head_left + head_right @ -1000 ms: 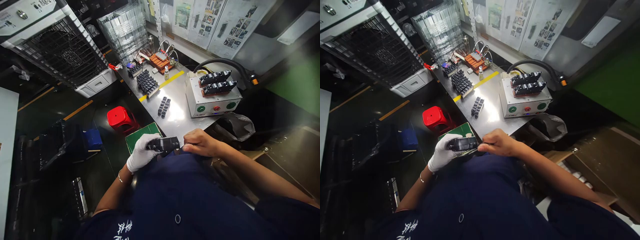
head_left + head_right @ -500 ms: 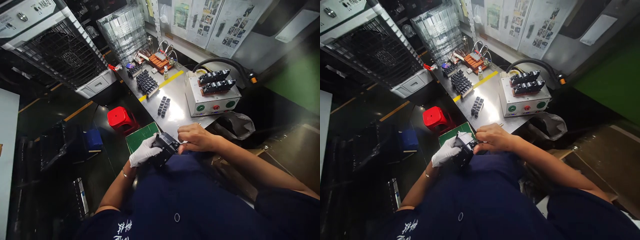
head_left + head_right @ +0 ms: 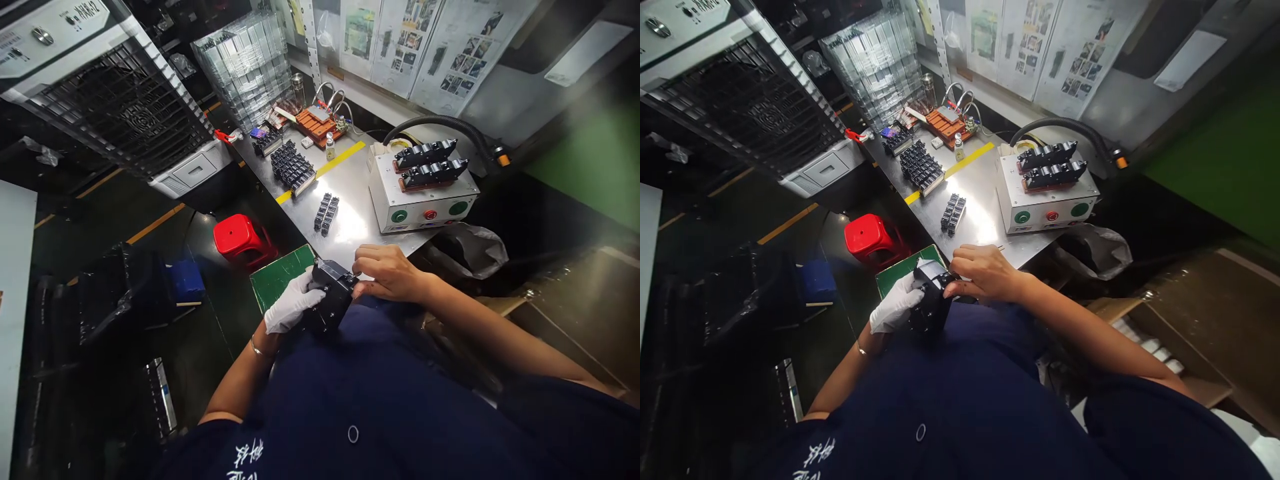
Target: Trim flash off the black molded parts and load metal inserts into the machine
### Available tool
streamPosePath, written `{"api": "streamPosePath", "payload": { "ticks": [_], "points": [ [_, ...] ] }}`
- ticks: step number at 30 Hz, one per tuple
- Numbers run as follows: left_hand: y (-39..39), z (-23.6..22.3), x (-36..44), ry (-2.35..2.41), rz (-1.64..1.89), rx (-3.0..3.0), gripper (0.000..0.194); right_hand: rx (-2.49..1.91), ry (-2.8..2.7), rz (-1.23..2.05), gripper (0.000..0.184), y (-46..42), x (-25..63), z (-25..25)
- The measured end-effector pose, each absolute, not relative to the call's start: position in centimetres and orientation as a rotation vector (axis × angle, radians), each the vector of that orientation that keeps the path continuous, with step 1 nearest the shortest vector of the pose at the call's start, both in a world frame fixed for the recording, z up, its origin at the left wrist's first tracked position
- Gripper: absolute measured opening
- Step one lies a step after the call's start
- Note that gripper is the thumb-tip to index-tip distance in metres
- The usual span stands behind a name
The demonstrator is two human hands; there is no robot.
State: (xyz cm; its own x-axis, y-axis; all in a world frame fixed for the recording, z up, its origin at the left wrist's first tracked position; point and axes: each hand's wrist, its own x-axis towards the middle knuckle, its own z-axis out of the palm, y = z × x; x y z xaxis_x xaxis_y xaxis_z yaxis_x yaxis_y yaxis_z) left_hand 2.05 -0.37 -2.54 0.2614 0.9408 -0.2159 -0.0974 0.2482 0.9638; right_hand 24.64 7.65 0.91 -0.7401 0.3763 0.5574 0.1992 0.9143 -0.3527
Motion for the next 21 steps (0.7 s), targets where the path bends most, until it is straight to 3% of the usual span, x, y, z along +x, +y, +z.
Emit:
{"api": "streamPosePath", "payload": {
  "ticks": [10,21],
  "points": [
    [-0.5,-2.1,2.2,1.055,0.894,1.031,0.070,-0.444,-2.452,0.597,0.053,7.3,24.7,0.2],
    [-0.6,-0.2,1.1,1.009,0.595,1.019,0.061,-0.302,-2.532,0.827,0.055,6.5,25.9,1.5]
  ]
}}
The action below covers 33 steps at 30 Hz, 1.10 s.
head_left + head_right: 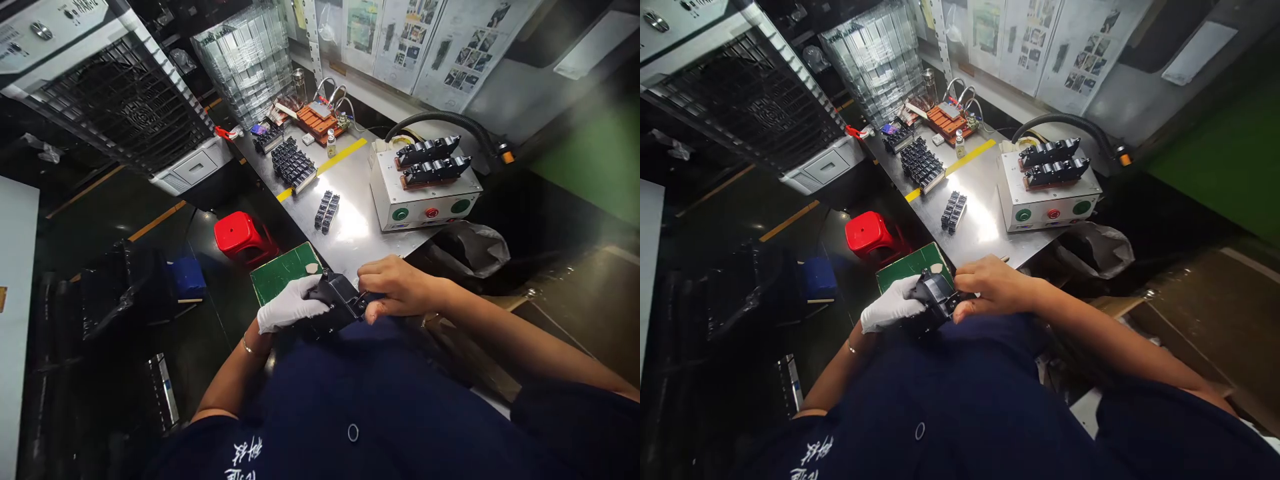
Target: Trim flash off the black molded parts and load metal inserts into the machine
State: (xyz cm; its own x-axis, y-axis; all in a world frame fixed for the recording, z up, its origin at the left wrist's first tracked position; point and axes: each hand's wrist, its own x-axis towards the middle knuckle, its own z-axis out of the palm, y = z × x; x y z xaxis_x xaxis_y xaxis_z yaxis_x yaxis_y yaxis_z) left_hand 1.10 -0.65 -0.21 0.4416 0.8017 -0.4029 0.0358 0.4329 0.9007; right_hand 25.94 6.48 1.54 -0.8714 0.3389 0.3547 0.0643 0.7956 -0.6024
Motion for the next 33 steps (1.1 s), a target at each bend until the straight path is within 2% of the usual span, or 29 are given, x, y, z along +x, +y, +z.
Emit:
{"api": "streamPosePath", "payload": {
  "ticks": [3,11,17,23,27,33],
  "points": [
    [-0.5,0.0,1.1,1.028,0.576,1.059,0.058,-0.250,-2.573,0.896,0.057,6.2,26.0,1.7],
    [-0.7,-0.9,2.0,1.055,0.736,1.006,0.070,-0.415,-2.423,0.601,0.053,6.3,26.2,0.6],
    [-0.4,-0.5,2.2,1.080,0.819,1.045,0.068,-0.450,-2.417,0.581,0.054,6.6,25.6,0.4],
    [-0.5,-0.7,1.8,1.050,0.785,1.013,0.062,-0.395,-2.482,0.870,0.054,6.4,25.7,-0.2],
    [-0.4,-0.3,1.2,1.084,0.811,0.980,0.065,-0.317,-2.288,1.155,0.055,6.3,26.3,-0.8],
    [0.3,0.9,0.8,1.206,0.739,1.187,0.060,-0.772,-2.066,1.331,0.041,6.3,25.3,0.8]
  ]
}}
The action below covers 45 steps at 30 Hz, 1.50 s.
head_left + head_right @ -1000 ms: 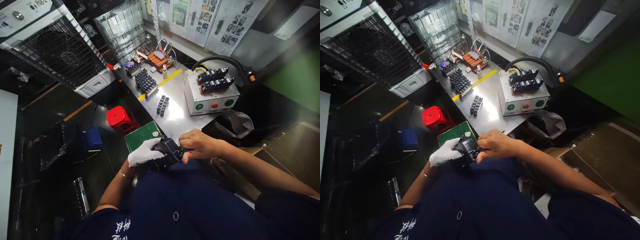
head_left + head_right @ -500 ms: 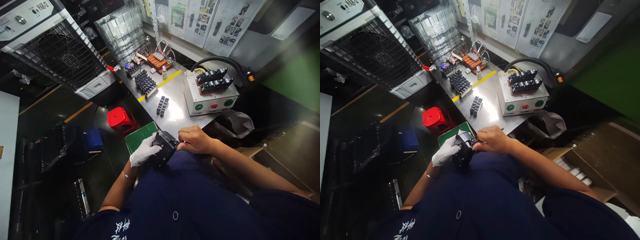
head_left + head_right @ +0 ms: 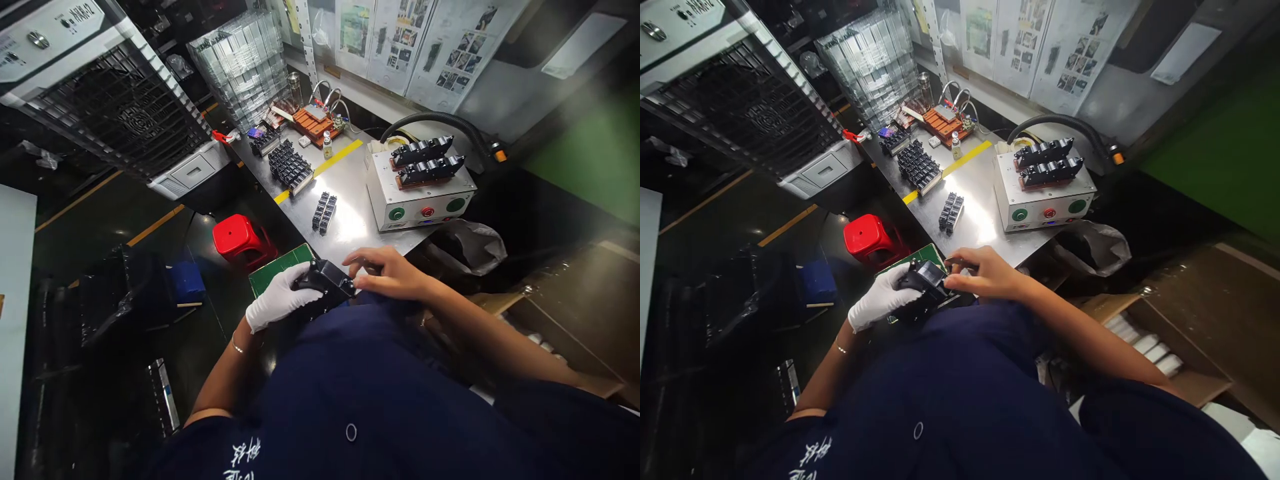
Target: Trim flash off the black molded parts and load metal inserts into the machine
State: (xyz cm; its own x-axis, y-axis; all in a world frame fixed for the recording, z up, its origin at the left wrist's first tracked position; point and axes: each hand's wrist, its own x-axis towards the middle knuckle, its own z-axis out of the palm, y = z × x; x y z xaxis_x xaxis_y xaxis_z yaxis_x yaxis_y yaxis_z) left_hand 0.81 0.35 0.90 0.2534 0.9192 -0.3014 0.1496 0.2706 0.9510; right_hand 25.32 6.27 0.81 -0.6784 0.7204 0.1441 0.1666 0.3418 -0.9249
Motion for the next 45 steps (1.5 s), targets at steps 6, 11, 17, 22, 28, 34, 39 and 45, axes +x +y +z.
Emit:
{"api": "streamPosePath", "payload": {
  "ticks": [6,11,17,22,28,34,39,45],
  "points": [
    [1.5,-1.1,1.6,1.732,1.189,1.387,0.051,-1.174,-1.781,1.373,0.044,6.6,23.3,-0.8],
    [0.9,-2.5,3.4,1.545,1.484,0.552,0.060,-1.277,-1.256,1.379,0.049,5.7,22.3,-3.5],
    [0.7,-1.9,6.5,1.060,1.351,-0.044,0.022,-1.183,-1.385,1.444,0.050,3.8,20.0,-4.8],
    [0.5,-0.7,6.7,0.962,1.208,-0.265,0.020,-1.121,-1.372,1.292,0.049,4.6,20.8,-5.7],
    [0.2,0.8,7.4,0.947,1.151,-0.358,0.021,-1.011,-1.422,1.100,0.035,4.4,21.5,-5.2],
    [0.4,1.2,7.7,0.929,1.130,-0.362,0.024,-0.958,-1.385,1.058,0.028,4.1,21.4,-5.5],
    [0.4,1.2,7.7,0.896,1.098,-0.326,0.025,-0.947,-1.404,0.948,0.025,4.8,21.8,-6.0],
    [0.0,1.7,7.7,0.937,1.064,-0.307,0.017,-1.076,-1.259,0.947,0.034,5.4,23.3,-6.2]
  ]
}}
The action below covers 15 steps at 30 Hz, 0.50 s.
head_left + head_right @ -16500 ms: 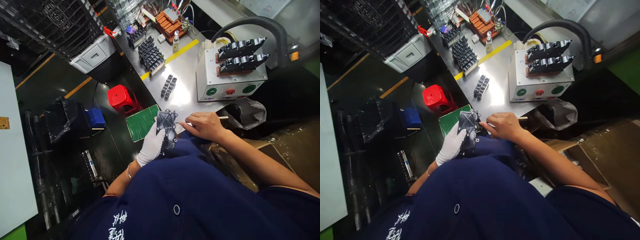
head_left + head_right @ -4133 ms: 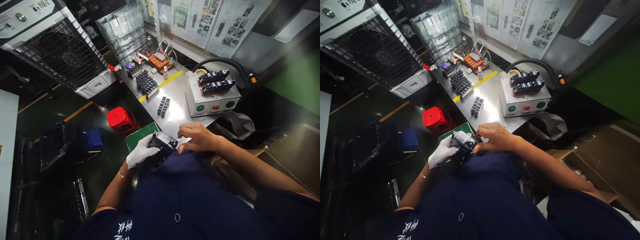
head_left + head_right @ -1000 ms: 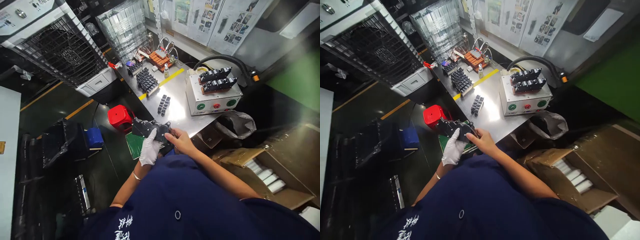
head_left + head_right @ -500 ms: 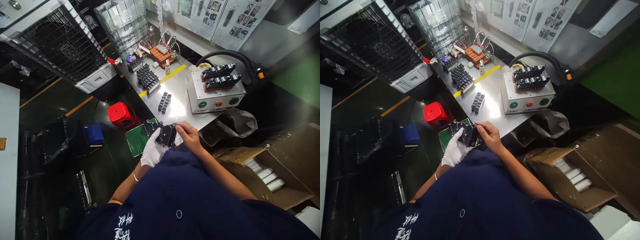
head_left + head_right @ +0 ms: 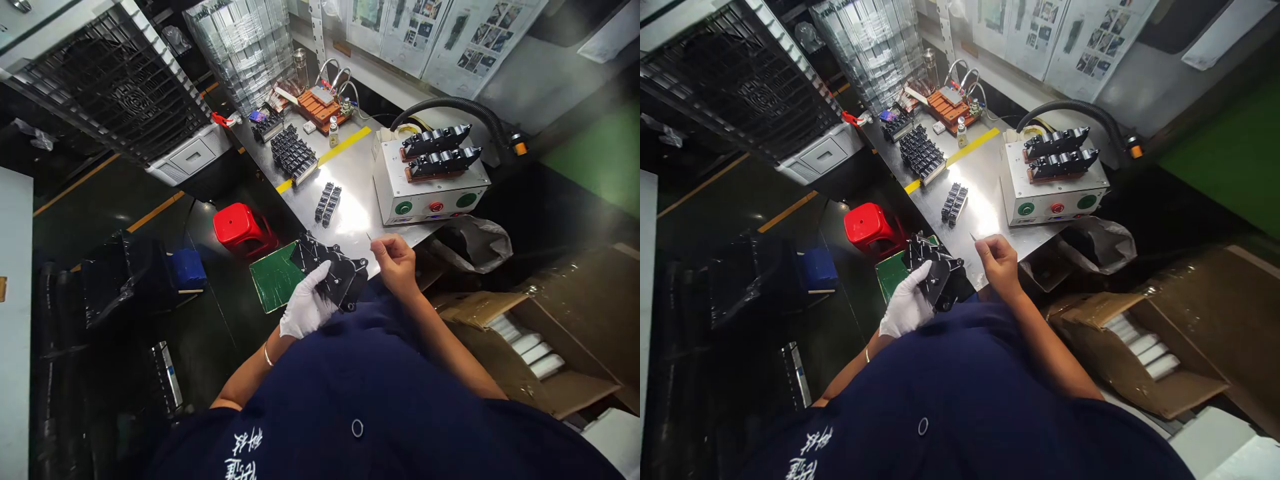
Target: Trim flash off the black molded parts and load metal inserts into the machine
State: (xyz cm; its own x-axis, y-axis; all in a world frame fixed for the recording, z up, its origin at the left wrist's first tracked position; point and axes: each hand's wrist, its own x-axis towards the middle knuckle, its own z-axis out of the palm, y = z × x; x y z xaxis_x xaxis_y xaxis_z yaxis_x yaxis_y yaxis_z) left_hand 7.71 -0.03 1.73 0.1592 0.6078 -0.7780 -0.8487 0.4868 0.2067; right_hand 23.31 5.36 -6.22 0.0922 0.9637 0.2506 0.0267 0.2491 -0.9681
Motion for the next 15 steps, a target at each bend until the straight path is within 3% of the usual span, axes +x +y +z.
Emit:
{"api": "streamPosePath", "payload": {
  "ticks": [7,15],
  "points": [
    [0.3,1.8,7.9,0.913,1.102,-0.332,0.020,-0.857,-1.388,1.013,0.019,3.6,23.1,-4.0],
    [-0.8,0.6,7.1,0.947,1.056,-0.149,0.019,-0.979,-1.421,1.053,0.033,4.1,23.3,-4.2]
  ]
}}
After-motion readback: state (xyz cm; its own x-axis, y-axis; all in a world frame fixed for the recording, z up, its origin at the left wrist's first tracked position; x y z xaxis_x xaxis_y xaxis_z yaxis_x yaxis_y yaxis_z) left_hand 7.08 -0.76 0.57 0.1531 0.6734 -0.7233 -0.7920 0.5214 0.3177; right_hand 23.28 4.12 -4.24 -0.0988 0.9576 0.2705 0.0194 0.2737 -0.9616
